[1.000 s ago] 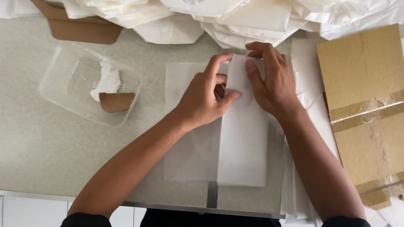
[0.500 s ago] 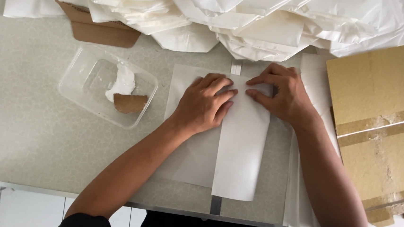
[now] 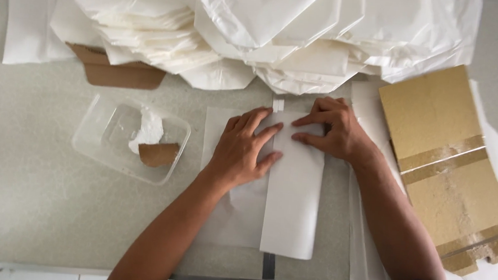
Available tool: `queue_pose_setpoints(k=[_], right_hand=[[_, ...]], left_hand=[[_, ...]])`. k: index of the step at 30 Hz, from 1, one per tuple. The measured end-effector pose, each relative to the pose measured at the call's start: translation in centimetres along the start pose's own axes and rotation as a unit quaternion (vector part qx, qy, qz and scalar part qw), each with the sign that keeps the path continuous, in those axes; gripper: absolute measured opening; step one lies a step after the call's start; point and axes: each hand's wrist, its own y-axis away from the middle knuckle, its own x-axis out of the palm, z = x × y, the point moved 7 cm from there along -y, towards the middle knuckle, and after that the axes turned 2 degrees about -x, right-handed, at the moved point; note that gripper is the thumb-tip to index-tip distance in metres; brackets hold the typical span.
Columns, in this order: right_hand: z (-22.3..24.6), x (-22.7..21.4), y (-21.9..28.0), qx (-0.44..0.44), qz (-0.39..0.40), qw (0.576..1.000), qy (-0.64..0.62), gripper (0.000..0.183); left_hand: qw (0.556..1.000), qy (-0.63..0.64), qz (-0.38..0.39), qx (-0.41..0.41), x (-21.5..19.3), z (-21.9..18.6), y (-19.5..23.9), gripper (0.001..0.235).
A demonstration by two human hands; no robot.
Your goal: The person folds a white sheet of paper on a table, applying a white paste to the fold using a small piece of cardboard. The person then folds the paper again and smooths the edges.
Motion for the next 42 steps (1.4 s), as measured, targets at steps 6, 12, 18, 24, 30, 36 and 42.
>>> queue_pose_setpoints(k=[6, 12, 18, 24, 30, 36, 42], right_hand=[[-0.5, 0.6, -0.1, 0.027, 0.042, 0.999, 0.002, 0.033], [-0.4, 0.3, -0.3, 0.052, 0.044, 0.998, -0.015, 0.042], [-0.9, 0.6, 0.2, 0.087, 0.023, 0.996, -0.005, 0.035], [-1.7, 0.5, 0.5, 0.081, 0.036, 0.996, -0.030, 0.036], [-1.0, 0.5, 0.5, 0.082, 0.029, 0.996, -0.017, 0.042], [1.8, -0.1, 0.2, 0.040, -0.029, 0.988, 0.144, 0.035], [12.4, 5.0, 4.0, -0.187, 0.065, 0.976, 0.094, 0.026]], left_hand=[[0.998, -0.011, 0.060, 0.015, -1.1, -0.4, 0.3, 0.066], [0.995, -0.038, 0.087, 0.031, -0.7, -0.3, 0.5, 0.082], [0.995, -0.020, 0.099, 0.010, -0.5, 0.3, 0.3, 0.098], [0.994, -0.038, 0.105, 0.015, -0.8, -0.3, 0.4, 0.096], [0.991, -0.041, 0.128, 0.012, -1.2, -0.8, 0.2, 0.092], [0.991, -0.050, 0.123, 0.017, -1.4, -1.2, 0.6, 0.083], [0.990, -0.079, 0.117, 0.019, -0.6, -0.7, 0.5, 0.086]])
